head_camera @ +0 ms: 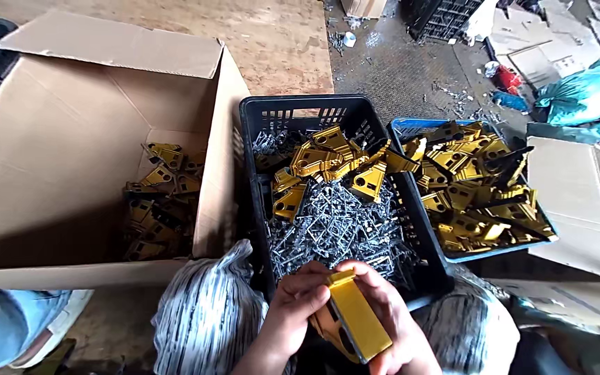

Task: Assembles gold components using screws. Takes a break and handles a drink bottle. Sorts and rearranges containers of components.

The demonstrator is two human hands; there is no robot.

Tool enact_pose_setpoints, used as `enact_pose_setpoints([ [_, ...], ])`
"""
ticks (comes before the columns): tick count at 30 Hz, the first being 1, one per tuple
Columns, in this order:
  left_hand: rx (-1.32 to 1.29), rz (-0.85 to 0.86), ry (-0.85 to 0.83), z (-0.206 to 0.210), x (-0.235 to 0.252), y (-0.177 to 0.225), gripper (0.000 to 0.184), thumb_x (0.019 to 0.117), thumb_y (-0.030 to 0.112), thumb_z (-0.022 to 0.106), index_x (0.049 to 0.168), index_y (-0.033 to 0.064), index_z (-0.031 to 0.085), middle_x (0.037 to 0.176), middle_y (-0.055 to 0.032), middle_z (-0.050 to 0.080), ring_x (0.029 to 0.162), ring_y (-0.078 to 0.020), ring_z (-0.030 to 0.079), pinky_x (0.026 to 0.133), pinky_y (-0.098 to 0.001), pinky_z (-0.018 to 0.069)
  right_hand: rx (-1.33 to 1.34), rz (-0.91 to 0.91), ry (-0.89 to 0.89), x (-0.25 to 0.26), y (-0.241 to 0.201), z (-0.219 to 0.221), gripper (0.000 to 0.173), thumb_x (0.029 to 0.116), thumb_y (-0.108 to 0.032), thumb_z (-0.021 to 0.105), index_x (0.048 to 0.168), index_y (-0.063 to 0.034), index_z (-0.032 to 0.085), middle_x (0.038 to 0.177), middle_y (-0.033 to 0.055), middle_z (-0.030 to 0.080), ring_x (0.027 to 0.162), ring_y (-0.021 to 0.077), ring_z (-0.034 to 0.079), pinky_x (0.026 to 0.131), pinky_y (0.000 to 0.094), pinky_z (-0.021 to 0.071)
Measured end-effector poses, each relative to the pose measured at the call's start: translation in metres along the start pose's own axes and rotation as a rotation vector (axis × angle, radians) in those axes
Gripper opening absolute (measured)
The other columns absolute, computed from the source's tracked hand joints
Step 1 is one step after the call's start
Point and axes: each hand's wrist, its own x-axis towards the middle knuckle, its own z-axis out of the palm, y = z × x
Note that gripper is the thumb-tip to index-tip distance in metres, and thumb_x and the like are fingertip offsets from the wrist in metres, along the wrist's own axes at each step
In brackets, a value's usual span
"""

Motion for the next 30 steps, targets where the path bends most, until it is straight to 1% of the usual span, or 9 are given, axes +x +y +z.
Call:
enact_pose_setpoints([
  [5, 0.177, 0.114, 0.239, 0.006, 0.007, 0.003, 0.015, 0.0996, 0.025, 0.065, 0.101, 0.0149, 0.076, 0.118, 0.0010, 0.069, 0.112, -0.0085, 0.063, 0.097, -0.0266, 0.0536, -0.152, 0.019, 0.067, 0.015, 0.009, -0.015, 0.110, 0.0840, -0.074, 0.064, 0.157, 0.0015, 0.032, 0.147, 0.0082, 0.056, 0.129, 0.0133, 0.058, 0.109, 0.0340, 0.0498],
  [8, 0.433, 0.241, 0.525, -0.004, 0.010, 0.018, 0.010, 0.1026, 0.014, 0.054, 0.108, 0.0116, 0.063, 0.110, 0.0028, 0.066, 0.104, -0.0090, 0.064, 0.094, -0.0301, 0.0560, -0.553, 0.150, 0.302, 0.039, 0.041, -0.038, 0.074, 0.1068, -0.051, 0.038, 0.152, 0.0075, 0.038, 0.128, 0.0145, 0.064, 0.115, 0.0152, 0.064, 0.097, 0.0348, 0.0560],
  [11, 0.591, 0.341, 0.875, -0.016, 0.017, 0.057, 0.021, 0.1085, 0.015, 0.040, 0.120, 0.0013, 0.052, 0.099, 0.0023, 0.064, 0.091, -0.0059, 0.066, 0.086, -0.0304, 0.0589, -1.090, 0.435, 0.405, 0.083, 0.064, -0.050, 0.044, 0.1014, -0.033, 0.058, 0.133, -0.0029, 0.065, 0.121, 0.0153, 0.071, 0.113, 0.0271, 0.067, 0.100, 0.0452, 0.0536],
  [15, 0.676, 0.734, 1.231, -0.048, 0.041, 0.112, 0.023, 0.1084, 0.012, 0.043, 0.122, -0.0046, 0.051, 0.108, -0.0035, 0.060, 0.098, -0.0063, 0.063, 0.092, -0.0283, 0.0544, -1.443, 0.822, 0.239, 0.135, 0.082, -0.035, 0.072, 0.0861, -0.048, 0.074, 0.143, -0.0089, 0.053, 0.128, 0.0162, 0.069, 0.129, 0.0363, 0.058, 0.110, 0.0593, 0.0382],
  [18, 0.859, 0.901, 1.394, -0.085, 0.053, 0.125, 0.023, 0.1040, 0.007, 0.052, 0.118, -0.0110, 0.057, 0.109, -0.0108, 0.060, 0.098, -0.0069, 0.059, 0.091, -0.0218, 0.0488, -1.495, 0.710, 0.315, 0.132, 0.102, -0.033, 0.052, 0.0877, -0.031, 0.070, 0.134, -0.0085, 0.059, 0.116, 0.0124, 0.074, 0.122, 0.0325, 0.062, 0.106, 0.0555, 0.0391],
  [22, 1.236, 0.692, 1.010, -0.092, 0.041, 0.102, 0.046, 0.0976, 0.016, 0.062, 0.129, -0.0158, 0.052, 0.143, -0.0314, 0.046, 0.137, -0.0302, 0.045, 0.114, -0.0357, 0.0389, -1.208, 0.212, 0.620, 0.105, 0.076, -0.064, 0.029, 0.0948, -0.022, 0.067, 0.114, -0.0003, 0.071, 0.106, 0.0174, 0.074, 0.103, 0.0370, 0.070, 0.096, 0.0594, 0.0506],
  [25, 1.418, 0.536, 0.397, -0.052, 0.041, 0.066, 0.091, 0.0805, 0.055, 0.079, 0.141, -0.0046, 0.046, 0.152, -0.0273, 0.040, 0.145, -0.0348, 0.037, 0.119, -0.0530, 0.0328, -0.962, -0.071, 0.576, 0.085, 0.036, -0.073, 0.019, 0.0941, -0.019, 0.071, 0.103, -0.0026, 0.066, 0.085, 0.0053, 0.072, 0.074, 0.0147, 0.069, 0.071, 0.0363, 0.0593],
  [27, 1.489, 0.404, 0.137, -0.022, 0.050, 0.044, 0.130, 0.0641, 0.072, 0.083, 0.154, -0.0050, 0.030, 0.156, -0.0277, 0.038, 0.147, -0.0409, 0.035, 0.119, -0.0714, 0.0200, -0.703, -0.069, 0.385, 0.084, 0.002, -0.061, 0.017, 0.0933, -0.015, 0.073, 0.103, -0.0029, 0.064, 0.084, 0.0006, 0.073, 0.073, 0.0070, 0.069, 0.069, 0.0283, 0.0598],
  [30, 1.449, 0.256, 0.046, -0.002, 0.054, 0.026, 0.116, 0.0682, 0.054, 0.087, 0.154, -0.0034, 0.034, 0.137, -0.0157, 0.061, 0.125, -0.0208, 0.061, 0.109, -0.0484, 0.0482, -0.450, -0.015, 0.226, 0.090, -0.017, -0.047, 0.010, 0.0962, -0.009, 0.068, 0.103, -0.0011, 0.068, 0.082, -0.0019, 0.071, 0.071, 0.0038, 0.066, 0.069, 0.0245, 0.0581],
])
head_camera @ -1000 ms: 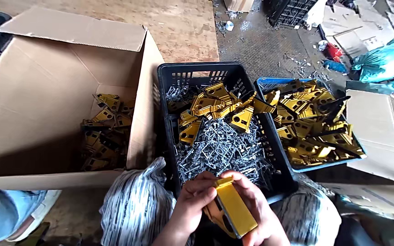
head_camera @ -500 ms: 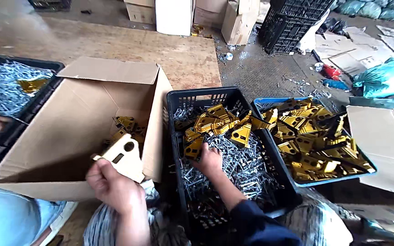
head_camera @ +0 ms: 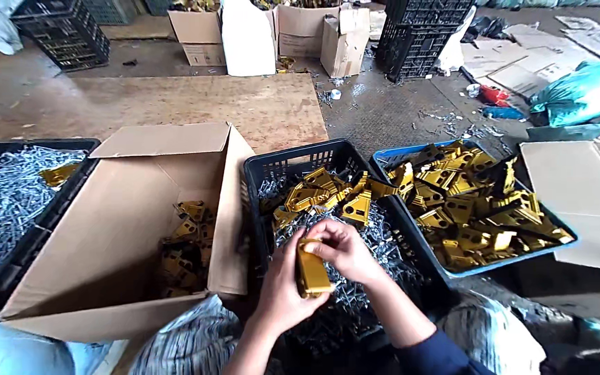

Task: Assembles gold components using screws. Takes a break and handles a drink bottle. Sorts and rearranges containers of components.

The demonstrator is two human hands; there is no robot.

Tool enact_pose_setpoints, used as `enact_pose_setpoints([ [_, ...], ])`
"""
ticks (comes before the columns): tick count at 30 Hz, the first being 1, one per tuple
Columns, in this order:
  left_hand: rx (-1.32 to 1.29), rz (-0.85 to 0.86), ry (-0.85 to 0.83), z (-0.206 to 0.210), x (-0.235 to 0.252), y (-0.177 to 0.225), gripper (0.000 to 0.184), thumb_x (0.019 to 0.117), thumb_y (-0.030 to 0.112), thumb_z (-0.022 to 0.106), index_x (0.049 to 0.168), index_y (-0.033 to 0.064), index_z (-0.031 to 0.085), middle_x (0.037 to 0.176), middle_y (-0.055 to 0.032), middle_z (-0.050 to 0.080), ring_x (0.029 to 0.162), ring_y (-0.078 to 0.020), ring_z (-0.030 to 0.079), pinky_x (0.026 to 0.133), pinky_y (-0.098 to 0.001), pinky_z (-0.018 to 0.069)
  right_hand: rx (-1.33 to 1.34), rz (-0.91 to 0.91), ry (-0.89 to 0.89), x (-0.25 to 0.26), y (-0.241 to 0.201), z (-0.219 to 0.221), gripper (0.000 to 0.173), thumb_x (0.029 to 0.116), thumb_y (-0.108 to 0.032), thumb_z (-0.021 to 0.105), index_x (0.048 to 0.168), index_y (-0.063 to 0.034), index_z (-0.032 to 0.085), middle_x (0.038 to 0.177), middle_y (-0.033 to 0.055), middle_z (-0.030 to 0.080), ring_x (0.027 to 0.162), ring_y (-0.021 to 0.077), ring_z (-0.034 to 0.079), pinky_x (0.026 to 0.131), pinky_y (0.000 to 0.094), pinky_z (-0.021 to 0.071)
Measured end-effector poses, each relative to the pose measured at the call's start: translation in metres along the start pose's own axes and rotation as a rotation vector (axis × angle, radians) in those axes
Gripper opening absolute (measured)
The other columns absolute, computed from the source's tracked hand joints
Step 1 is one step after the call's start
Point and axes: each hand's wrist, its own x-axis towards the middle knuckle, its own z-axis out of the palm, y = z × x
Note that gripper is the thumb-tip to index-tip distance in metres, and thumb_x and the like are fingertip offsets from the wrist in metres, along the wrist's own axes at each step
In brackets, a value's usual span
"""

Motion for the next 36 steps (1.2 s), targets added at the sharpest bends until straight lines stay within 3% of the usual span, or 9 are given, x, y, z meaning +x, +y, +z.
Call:
enact_pose_setpoints([
  [3, -0.158, -0.260, 0.072, -0.010, 0.002, 0.008, 0.098, 0.0714, 0.034, 0.085, 0.146, -0.0069, 0.037, 0.117, -0.0119, 0.067, 0.099, -0.0093, 0.069, 0.087, -0.0285, 0.0597, -0.366, 0.163, -0.027, 0.006, 0.022, -0.016, 0.020, 0.0981, -0.014, 0.065, 0.113, -0.0033, 0.073, 0.098, 0.0064, 0.074, 0.078, 0.0126, 0.069, 0.074, 0.0312, 0.0601],
  [5, -0.367, -0.405, 0.098, -0.022, 0.002, 0.008, 0.109, 0.0713, 0.025, 0.084, 0.152, -0.0055, 0.019, 0.124, -0.0137, 0.060, 0.103, -0.0108, 0.067, 0.087, -0.0261, 0.0584, -0.810, 0.328, -0.290, 0.002, 0.049, -0.015, 0.039, 0.0945, -0.023, 0.070, 0.131, -0.0091, 0.069, 0.130, 0.0151, 0.068, 0.119, 0.0322, 0.065, 0.104, 0.0542, 0.0503],
  [7, -0.612, -0.491, 0.103, -0.031, -0.001, 0.008, 0.105, 0.0735, 0.012, 0.077, 0.154, -0.0006, 0.010, 0.130, -0.0140, 0.055, 0.110, -0.0137, 0.065, 0.089, -0.0280, 0.0583, -1.060, 0.288, -0.441, -0.016, 0.087, 0.003, 0.034, 0.0952, -0.028, 0.067, 0.122, -0.0091, 0.073, 0.130, 0.0173, 0.067, 0.126, 0.0426, 0.057, 0.102, 0.0649, 0.0433],
  [14, -0.999, -0.792, 0.312, -0.023, -0.011, -0.004, 0.041, 0.0987, 0.009, 0.050, 0.138, 0.0062, 0.037, 0.110, -0.0083, 0.063, 0.081, -0.0135, 0.067, 0.067, -0.0298, 0.0584, -0.644, 0.211, 0.104, -0.056, 0.080, -0.016, 0.023, 0.0972, -0.022, 0.066, 0.102, -0.0033, 0.079, 0.101, 0.0117, 0.077, 0.093, 0.0214, 0.074, 0.088, 0.0419, 0.0586],
  [17, -0.958, -0.787, 0.276, -0.018, -0.009, -0.001, 0.055, 0.0969, 0.015, 0.060, 0.145, 0.0074, 0.034, 0.108, -0.0081, 0.063, 0.078, -0.0124, 0.067, 0.063, -0.0266, 0.0586, -0.127, 0.238, 0.184, -0.067, 0.054, -0.029, 0.013, 0.0973, -0.012, 0.063, 0.100, -0.0053, 0.075, 0.085, -0.0055, 0.073, 0.066, -0.0030, 0.061, 0.062, 0.0173, 0.0515],
  [21, -0.994, -0.767, 0.231, 0.004, -0.006, 0.009, 0.067, 0.0912, 0.014, 0.067, 0.147, 0.0083, 0.030, 0.104, -0.0091, 0.063, 0.073, -0.0144, 0.067, 0.059, -0.0291, 0.0591, 0.353, 0.251, 0.102, -0.073, 0.029, -0.025, 0.007, 0.0999, -0.006, 0.056, 0.105, -0.0098, 0.059, 0.084, -0.0019, 0.074, 0.058, 0.0047, 0.065, 0.054, 0.0212, 0.0554],
  [26, -0.819, -0.869, 0.267, 0.019, -0.002, 0.017, 0.047, 0.1105, 0.034, 0.040, 0.151, 0.0100, 0.040, 0.125, -0.0093, 0.063, 0.105, -0.0135, 0.067, 0.086, -0.0326, 0.0585, 0.192, 0.141, 0.330, -0.075, 0.030, -0.013, 0.024, 0.1060, -0.011, 0.045, 0.091, -0.0108, 0.064, 0.064, -0.0080, 0.063, 0.049, 0.0010, 0.056, 0.047, 0.0180, 0.0479],
  [28, -0.741, -0.763, 0.225, 0.017, -0.006, 0.014, 0.040, 0.1104, 0.023, 0.041, 0.142, -0.0003, 0.049, 0.126, -0.0094, 0.064, 0.112, -0.0086, 0.063, 0.097, -0.0278, 0.0533, 0.123, -0.015, 0.336, -0.080, 0.031, -0.012, 0.024, 0.1052, -0.012, 0.048, 0.095, -0.0143, 0.069, 0.070, -0.0143, 0.061, 0.056, -0.0049, 0.051, 0.052, 0.0143, 0.0440],
  [36, -0.671, -0.545, -0.056, 0.019, -0.021, 0.006, 0.021, 0.1045, 0.015, 0.053, 0.112, 0.0019, 0.068, 0.099, -0.0034, 0.071, 0.094, -0.0078, 0.068, 0.088, -0.0256, 0.0564, -0.338, -0.275, 0.235, -0.075, 0.044, -0.009, 0.029, 0.1041, -0.018, 0.055, 0.097, 0.0021, 0.074, 0.083, 0.0035, 0.072, 0.074, -0.0005, 0.062, 0.070, 0.0184, 0.0534],
])
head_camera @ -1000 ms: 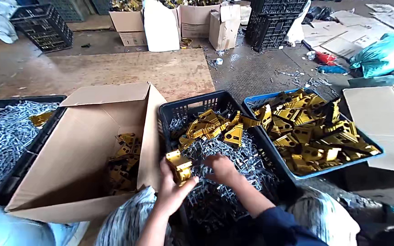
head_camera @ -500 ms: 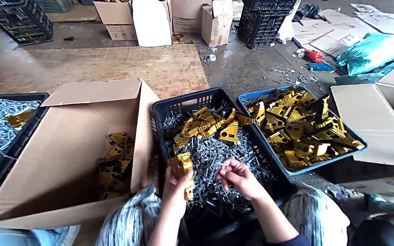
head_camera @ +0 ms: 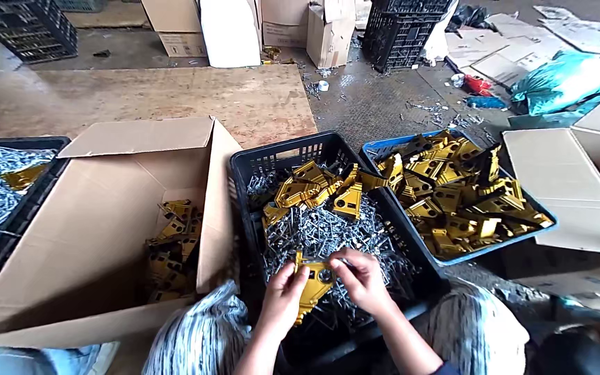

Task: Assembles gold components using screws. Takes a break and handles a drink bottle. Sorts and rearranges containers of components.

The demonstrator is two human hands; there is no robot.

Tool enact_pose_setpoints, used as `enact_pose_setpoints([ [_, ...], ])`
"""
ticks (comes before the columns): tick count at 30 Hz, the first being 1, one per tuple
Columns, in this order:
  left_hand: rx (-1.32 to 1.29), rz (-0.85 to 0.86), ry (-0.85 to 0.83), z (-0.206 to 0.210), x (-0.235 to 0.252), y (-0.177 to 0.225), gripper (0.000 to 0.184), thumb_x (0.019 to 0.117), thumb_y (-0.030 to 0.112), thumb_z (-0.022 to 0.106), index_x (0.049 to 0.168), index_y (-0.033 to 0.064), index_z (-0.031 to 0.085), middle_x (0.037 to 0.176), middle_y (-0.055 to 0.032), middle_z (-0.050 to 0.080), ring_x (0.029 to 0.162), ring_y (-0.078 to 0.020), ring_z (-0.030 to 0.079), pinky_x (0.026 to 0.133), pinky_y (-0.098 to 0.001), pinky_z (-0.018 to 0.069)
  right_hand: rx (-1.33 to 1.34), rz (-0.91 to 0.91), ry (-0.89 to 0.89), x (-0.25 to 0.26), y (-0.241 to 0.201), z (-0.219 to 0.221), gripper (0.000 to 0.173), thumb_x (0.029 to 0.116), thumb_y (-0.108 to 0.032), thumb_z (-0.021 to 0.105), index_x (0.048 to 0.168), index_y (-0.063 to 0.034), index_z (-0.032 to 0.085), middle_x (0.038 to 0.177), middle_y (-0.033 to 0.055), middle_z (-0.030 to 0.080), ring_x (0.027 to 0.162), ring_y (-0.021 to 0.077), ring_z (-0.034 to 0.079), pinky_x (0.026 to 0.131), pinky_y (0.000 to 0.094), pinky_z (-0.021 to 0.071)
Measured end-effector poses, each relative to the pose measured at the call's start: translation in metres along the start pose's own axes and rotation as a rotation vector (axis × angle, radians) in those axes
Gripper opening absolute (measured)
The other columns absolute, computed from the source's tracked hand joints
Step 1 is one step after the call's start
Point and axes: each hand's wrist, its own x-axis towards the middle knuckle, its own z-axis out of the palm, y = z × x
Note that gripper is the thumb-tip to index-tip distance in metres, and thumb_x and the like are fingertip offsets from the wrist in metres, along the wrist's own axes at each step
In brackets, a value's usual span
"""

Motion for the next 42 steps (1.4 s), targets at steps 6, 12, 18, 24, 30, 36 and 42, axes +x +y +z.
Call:
enact_pose_setpoints([
  [6, 0.178, 0.068, 0.103, 0.004, 0.002, -0.002, 0.031, 0.1079, 0.022, 0.046, 0.107, 0.0040, 0.071, 0.088, 0.0024, 0.069, 0.085, -0.0001, 0.065, 0.081, -0.0203, 0.0540, -0.343, -0.138, -0.050, -0.007, 0.003, -0.001, 0.037, 0.1048, -0.039, 0.054, 0.101, -0.0115, 0.079, 0.068, 0.0037, 0.063, 0.061, 0.0123, 0.058, 0.059, 0.0295, 0.0488],
  [12, 0.090, 0.149, 0.181, 0.002, 0.005, 0.002, 0.026, 0.1035, 0.014, 0.051, 0.094, 0.0035, 0.072, 0.080, 0.0041, 0.069, 0.078, -0.0003, 0.065, 0.076, -0.0198, 0.0545, -0.038, 0.139, -0.156, -0.015, -0.005, -0.015, 0.036, 0.1045, -0.025, 0.052, 0.128, -0.0073, 0.073, 0.103, 0.0062, 0.070, 0.093, 0.0031, 0.061, 0.084, 0.0194, 0.0513],
  [18, -0.354, 0.013, -0.121, 0.003, -0.005, 0.005, 0.033, 0.1063, 0.028, 0.045, 0.104, 0.0098, 0.073, 0.098, -0.0011, 0.076, 0.093, -0.0095, 0.072, 0.088, -0.0305, 0.0602, 0.694, 0.201, -0.237, -0.017, -0.008, -0.004, 0.083, 0.0922, -0.055, 0.069, 0.151, -0.0007, 0.048, 0.152, 0.0111, 0.054, 0.139, 0.0207, 0.052, 0.116, 0.0402, 0.0447],
  [24, -0.451, 0.032, -0.303, -0.003, -0.005, -0.010, 0.040, 0.0971, 0.054, 0.059, 0.105, 0.0191, 0.076, 0.102, 0.0017, 0.077, 0.097, -0.0080, 0.072, 0.089, -0.0298, 0.0593, 0.986, 0.173, -0.188, -0.013, -0.018, 0.012, 0.080, 0.0828, -0.023, 0.084, 0.146, -0.0227, 0.036, 0.135, 0.0103, 0.065, 0.119, 0.0245, 0.067, 0.103, 0.0418, 0.0541],
  [30, 0.147, 0.068, -0.206, -0.013, 0.012, -0.006, 0.048, 0.0968, 0.020, 0.066, 0.138, -0.0019, 0.056, 0.129, -0.0107, 0.066, 0.114, -0.0155, 0.067, 0.098, -0.0328, 0.0565, 0.054, 0.004, -0.056, -0.026, -0.016, 0.011, 0.085, 0.0724, -0.038, 0.092, 0.136, 0.0005, 0.050, 0.127, 0.0169, 0.065, 0.118, 0.0221, 0.066, 0.099, 0.0401, 0.0600],
  [36, 0.077, 0.004, -0.249, -0.003, 0.002, -0.008, 0.051, 0.0822, 0.012, 0.074, 0.130, 0.0004, 0.061, 0.107, -0.0051, 0.074, 0.096, -0.0130, 0.071, 0.085, -0.0315, 0.0607, -0.008, 0.040, -0.186, -0.027, -0.017, 0.018, 0.081, 0.0844, -0.050, 0.080, 0.140, 0.0016, 0.052, 0.129, 0.0139, 0.068, 0.123, 0.0224, 0.063, 0.107, 0.0436, 0.0515],
  [42, 0.113, 0.033, -0.299, 0.000, -0.005, -0.021, 0.043, 0.0841, 0.010, 0.069, 0.126, 0.0011, 0.064, 0.095, -0.0023, 0.074, 0.080, -0.0103, 0.071, 0.072, -0.0294, 0.0610, 0.268, 0.338, -0.144, -0.023, -0.012, 0.007, 0.013, 0.0911, -0.004, 0.070, 0.103, -0.0010, 0.076, 0.098, 0.0040, 0.071, 0.092, 0.0075, 0.067, 0.083, 0.0237, 0.0570],
])
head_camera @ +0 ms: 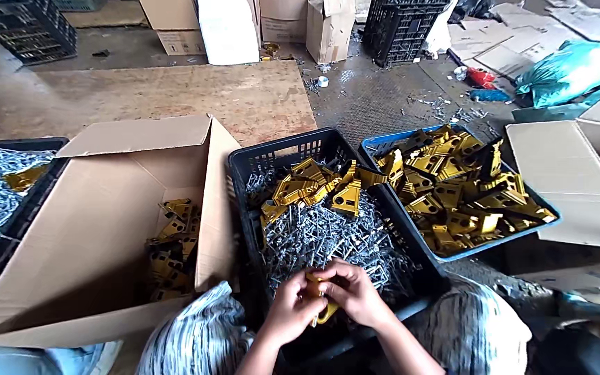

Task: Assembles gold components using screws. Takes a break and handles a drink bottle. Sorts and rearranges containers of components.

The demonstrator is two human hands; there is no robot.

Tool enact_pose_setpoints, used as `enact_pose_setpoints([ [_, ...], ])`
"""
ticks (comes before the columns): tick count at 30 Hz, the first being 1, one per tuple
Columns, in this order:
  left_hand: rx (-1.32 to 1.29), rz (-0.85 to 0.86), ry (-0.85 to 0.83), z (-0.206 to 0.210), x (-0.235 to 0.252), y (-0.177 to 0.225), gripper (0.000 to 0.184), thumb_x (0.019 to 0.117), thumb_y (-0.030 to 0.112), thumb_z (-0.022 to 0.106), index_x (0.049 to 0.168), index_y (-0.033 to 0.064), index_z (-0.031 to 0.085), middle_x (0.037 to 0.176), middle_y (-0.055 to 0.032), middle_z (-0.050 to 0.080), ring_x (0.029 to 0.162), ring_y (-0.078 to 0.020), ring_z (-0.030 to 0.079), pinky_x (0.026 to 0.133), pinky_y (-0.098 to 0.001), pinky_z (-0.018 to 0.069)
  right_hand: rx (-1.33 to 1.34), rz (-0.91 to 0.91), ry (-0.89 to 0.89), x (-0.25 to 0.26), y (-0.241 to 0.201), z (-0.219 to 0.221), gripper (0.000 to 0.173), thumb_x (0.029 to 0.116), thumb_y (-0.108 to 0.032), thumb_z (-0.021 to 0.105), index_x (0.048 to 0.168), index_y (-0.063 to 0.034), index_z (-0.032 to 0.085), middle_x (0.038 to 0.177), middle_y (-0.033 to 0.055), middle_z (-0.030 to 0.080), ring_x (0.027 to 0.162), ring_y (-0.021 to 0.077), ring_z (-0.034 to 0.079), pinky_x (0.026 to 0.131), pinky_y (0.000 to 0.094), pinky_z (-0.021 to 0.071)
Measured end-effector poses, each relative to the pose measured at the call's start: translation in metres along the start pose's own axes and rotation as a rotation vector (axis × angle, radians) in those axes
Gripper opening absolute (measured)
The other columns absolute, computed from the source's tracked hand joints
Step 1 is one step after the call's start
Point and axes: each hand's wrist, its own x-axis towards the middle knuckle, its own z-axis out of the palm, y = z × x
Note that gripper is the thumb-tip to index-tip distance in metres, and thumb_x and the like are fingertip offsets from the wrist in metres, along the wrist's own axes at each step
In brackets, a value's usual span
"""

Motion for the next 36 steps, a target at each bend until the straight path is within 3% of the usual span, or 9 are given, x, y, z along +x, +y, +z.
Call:
enact_pose_setpoints([
  [10, -0.045, -0.100, 0.032, -0.009, -0.013, -0.014, 0.028, 0.0836, 0.011, 0.069, 0.110, 0.0029, 0.070, 0.094, -0.0026, 0.074, 0.081, -0.0100, 0.071, 0.074, -0.0292, 0.0609, -0.029, 0.155, 0.018, -0.008, 0.009, 0.020, 0.017, 0.0915, -0.006, 0.071, 0.108, -0.0036, 0.076, 0.098, 0.0013, 0.075, 0.087, 0.0039, 0.070, 0.082, 0.0226, 0.0591],
  [15, -0.404, -0.034, -0.139, -0.024, -0.014, -0.007, 0.090, 0.0761, 0.041, 0.086, 0.145, 0.0044, 0.041, 0.126, 0.0001, 0.067, 0.114, -0.0103, 0.065, 0.099, -0.0325, 0.0557, 0.459, 0.387, 0.149, 0.020, -0.011, 0.029, 0.016, 0.0977, 0.000, 0.059, 0.111, -0.0007, 0.067, 0.087, 0.0007, 0.071, 0.081, 0.0083, 0.068, 0.078, 0.0284, 0.0588],
  [18, -0.461, 0.072, 0.022, -0.020, -0.014, -0.008, 0.048, 0.0758, 0.024, 0.087, 0.119, 0.0130, 0.070, 0.110, 0.0028, 0.075, 0.103, -0.0074, 0.070, 0.094, -0.0293, 0.0574, 0.647, 0.509, 0.187, 0.043, -0.018, 0.037, 0.010, 0.1032, -0.006, 0.055, 0.108, -0.0006, 0.062, 0.093, 0.0078, 0.071, 0.081, 0.0161, 0.070, 0.074, 0.0345, 0.0618],
  [20, -0.497, 0.055, 0.179, -0.019, -0.008, -0.013, 0.052, 0.0741, 0.018, 0.084, 0.121, 0.0044, 0.064, 0.119, -0.0058, 0.073, 0.112, -0.0143, 0.068, 0.098, -0.0334, 0.0560, 0.232, 0.439, 0.208, 0.062, -0.002, 0.034, 0.016, 0.1036, -0.012, 0.057, 0.102, 0.0009, 0.066, 0.086, 0.0059, 0.072, 0.074, 0.0132, 0.071, 0.069, 0.0304, 0.0623],
  [22, -0.551, 0.094, 0.179, -0.022, 0.001, -0.016, 0.065, 0.0783, 0.010, 0.075, 0.137, -0.0031, 0.050, 0.143, -0.0161, 0.058, 0.130, -0.0270, 0.059, 0.108, -0.0432, 0.0500, -0.466, 0.450, 0.188, 0.082, 0.025, 0.022, 0.028, 0.0988, -0.027, 0.065, 0.108, -0.0023, 0.075, 0.098, 0.0102, 0.075, 0.090, 0.0199, 0.072, 0.085, 0.0385, 0.0582],
  [24, -0.591, 0.084, 0.223, -0.021, 0.006, -0.013, 0.053, 0.0792, 0.002, 0.066, 0.130, -0.0034, 0.053, 0.133, -0.0159, 0.065, 0.118, -0.0281, 0.067, 0.101, -0.0449, 0.0550, -0.837, 0.578, 0.005, 0.097, 0.048, 0.017, 0.038, 0.0972, -0.039, 0.065, 0.119, -0.0097, 0.075, 0.125, 0.0138, 0.069, 0.125, 0.0328, 0.060, 0.105, 0.0536, 0.0472],
  [26, -0.572, 0.020, 0.323, -0.019, 0.006, -0.008, 0.043, 0.0767, -0.002, 0.063, 0.119, -0.0005, 0.059, 0.112, -0.0082, 0.071, 0.095, -0.0171, 0.070, 0.085, -0.0348, 0.0594, -0.937, 0.512, -0.045, 0.099, 0.065, 0.022, 0.030, 0.0970, -0.033, 0.064, 0.116, -0.0141, 0.077, 0.127, 0.0128, 0.069, 0.128, 0.0356, 0.058, 0.104, 0.0571, 0.0444],
  [31, -0.568, -0.107, 0.479, -0.020, 0.013, 0.005, 0.074, 0.0861, 0.001, 0.051, 0.152, 0.0059, 0.017, 0.132, -0.0096, 0.052, 0.097, -0.0119, 0.063, 0.080, -0.0298, 0.0554, -0.432, 0.067, 0.316, 0.083, 0.046, 0.018, 0.019, 0.0930, -0.019, 0.071, 0.102, -0.0037, 0.078, 0.098, 0.0111, 0.073, 0.090, 0.0180, 0.069, 0.083, 0.0332, 0.0569],
  [36, -0.790, -0.186, 0.578, -0.016, 0.027, 0.010, 0.049, 0.1039, 0.010, 0.050, 0.149, 0.0135, 0.029, 0.102, -0.0093, 0.061, 0.067, -0.0133, 0.064, 0.053, -0.0251, 0.0555, 0.355, 0.141, 0.205, 0.052, -0.006, 0.026, 0.010, 0.0911, 0.002, 0.065, 0.095, -0.0046, 0.071, 0.081, -0.0036, 0.072, 0.073, 0.0039, 0.066, 0.072, 0.0247, 0.0572],
])
